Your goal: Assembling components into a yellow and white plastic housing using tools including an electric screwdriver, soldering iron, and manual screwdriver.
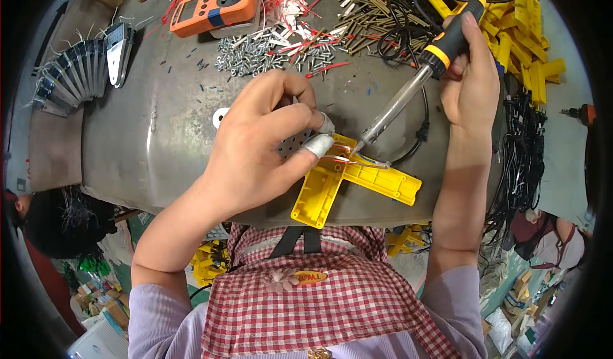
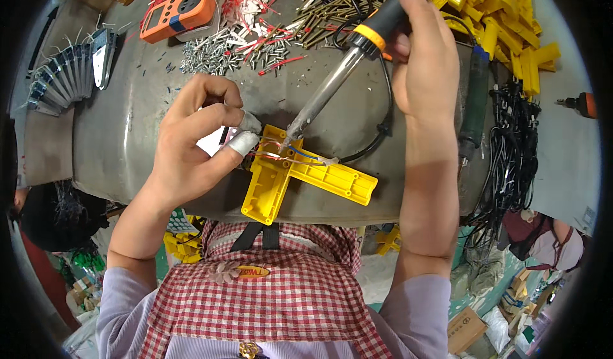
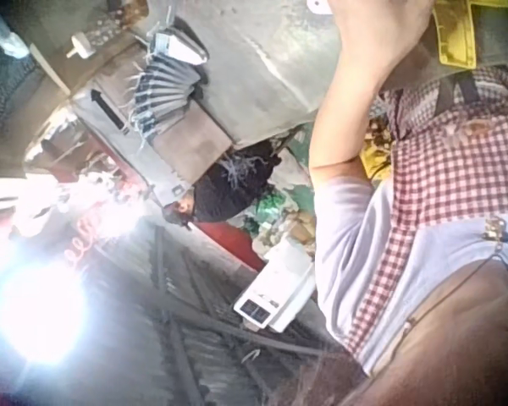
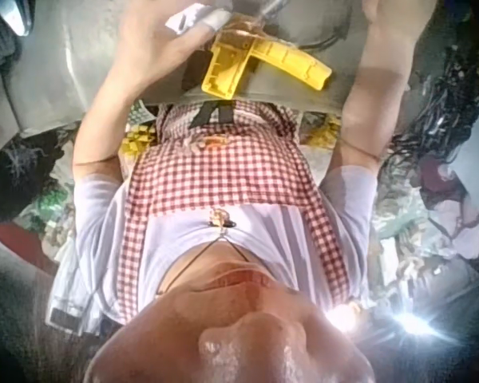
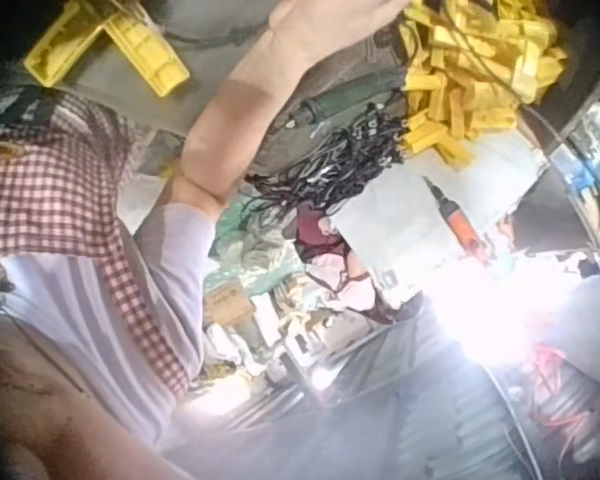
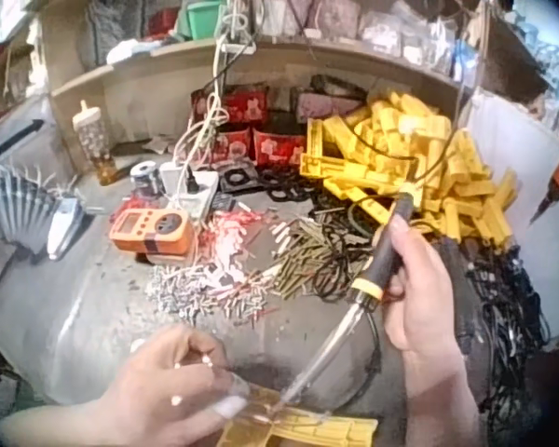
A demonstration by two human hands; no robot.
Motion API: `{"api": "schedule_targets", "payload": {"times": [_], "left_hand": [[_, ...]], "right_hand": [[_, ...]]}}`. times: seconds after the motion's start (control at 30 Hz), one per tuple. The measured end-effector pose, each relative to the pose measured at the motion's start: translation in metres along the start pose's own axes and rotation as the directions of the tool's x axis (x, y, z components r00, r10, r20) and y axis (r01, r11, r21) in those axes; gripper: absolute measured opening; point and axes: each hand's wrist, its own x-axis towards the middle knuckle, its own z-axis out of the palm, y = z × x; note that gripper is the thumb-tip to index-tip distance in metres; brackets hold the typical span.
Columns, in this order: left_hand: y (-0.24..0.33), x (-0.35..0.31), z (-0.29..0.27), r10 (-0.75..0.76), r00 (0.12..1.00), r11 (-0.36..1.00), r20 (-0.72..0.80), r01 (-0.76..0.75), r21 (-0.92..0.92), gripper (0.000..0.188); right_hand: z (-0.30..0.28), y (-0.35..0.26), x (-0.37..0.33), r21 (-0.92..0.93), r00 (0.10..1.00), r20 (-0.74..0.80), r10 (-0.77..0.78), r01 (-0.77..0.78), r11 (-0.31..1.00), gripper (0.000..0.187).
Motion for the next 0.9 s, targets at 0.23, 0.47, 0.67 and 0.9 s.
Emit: {"api": "schedule_targets", "payload": {"times": [0.23,0.47,0.67,0.9], "left_hand": [[0.0,-0.002,-0.004,-0.039,0.996,0.999,0.084,0.039,0.007,0.017],[-0.004,-0.002,-0.001,-0.011,0.998,1.0,0.057,0.01,0.011,0.018],[-0.002,-0.001,0.001,0.014,1.0,0.999,0.022,-0.015,0.041,0.018],[-0.002,-0.003,0.003,0.009,1.0,0.999,0.02,-0.009,0.031,0.018]], "right_hand": [[0.005,0.0,-0.001,-0.058,1.0,-0.02,-0.005,0.004,0.998,0.025],[0.022,-0.007,-0.005,-0.129,1.0,-0.019,-0.008,0.006,0.992,0.018],[0.014,-0.008,-0.002,-0.129,1.0,0.009,-0.013,0.014,0.992,0.018],[0.011,-0.006,-0.001,-0.103,1.0,-0.005,0.005,-0.005,0.995,0.019]]}}
